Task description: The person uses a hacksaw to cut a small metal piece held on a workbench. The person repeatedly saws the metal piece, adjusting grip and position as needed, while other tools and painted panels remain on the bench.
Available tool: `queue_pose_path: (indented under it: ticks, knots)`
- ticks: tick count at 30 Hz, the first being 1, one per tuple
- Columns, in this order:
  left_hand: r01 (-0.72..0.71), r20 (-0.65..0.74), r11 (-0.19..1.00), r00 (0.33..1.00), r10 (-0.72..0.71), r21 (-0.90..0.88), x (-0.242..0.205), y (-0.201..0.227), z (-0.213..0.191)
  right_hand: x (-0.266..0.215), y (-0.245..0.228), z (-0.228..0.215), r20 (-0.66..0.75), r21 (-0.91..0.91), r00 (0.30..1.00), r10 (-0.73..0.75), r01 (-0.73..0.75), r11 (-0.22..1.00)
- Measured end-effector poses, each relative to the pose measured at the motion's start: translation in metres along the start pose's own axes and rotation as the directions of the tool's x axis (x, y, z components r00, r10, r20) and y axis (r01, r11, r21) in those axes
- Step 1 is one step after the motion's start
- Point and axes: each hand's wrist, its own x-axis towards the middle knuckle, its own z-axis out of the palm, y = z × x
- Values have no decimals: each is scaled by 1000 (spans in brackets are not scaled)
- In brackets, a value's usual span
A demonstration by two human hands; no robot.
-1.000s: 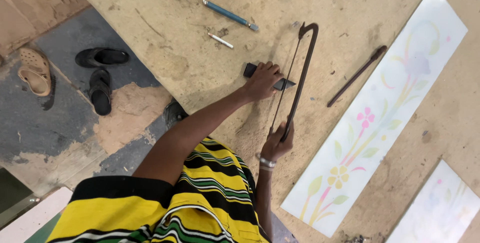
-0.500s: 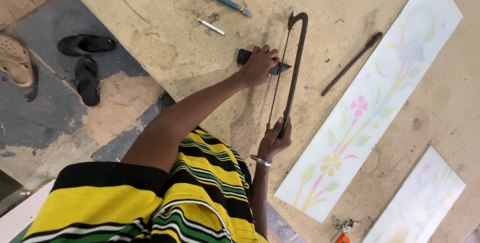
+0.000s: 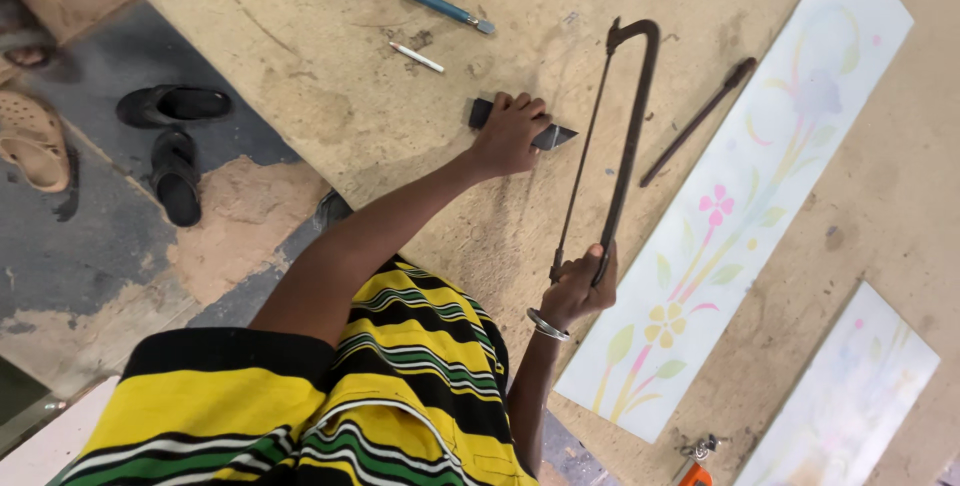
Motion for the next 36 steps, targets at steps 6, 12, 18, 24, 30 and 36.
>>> queue_pose_path:
  ticks: [6, 12, 18, 24, 30, 36]
  knots:
    - [30, 58, 999, 998, -31, 17, -3, 0, -3, 7, -18, -10, -59, 68, 996, 69, -65, 996]
    - [-47, 192, 994, 981, 27, 102, 0, -10, 5, -12, 12, -9, -62, -64, 998, 23, -27, 998]
    - [392, 381, 407, 918, -111, -825, 14, -2, -11, -31, 36, -6, -77, -42, 991, 105, -109, 993]
    - [609, 632, -385, 771, 81, -693, -32, 22, -7, -30, 33, -2, -81, -20, 993, 88, -89, 996]
    - [454, 766, -734, 628, -138, -504, -45, 48, -4, -29, 28, -3, -65, -10, 989, 130, -131, 991]
    - [413, 539, -685, 842, 36, -600, -37, 81, -76, -33, 29, -4, -47, 28, 978, 203, -202, 979]
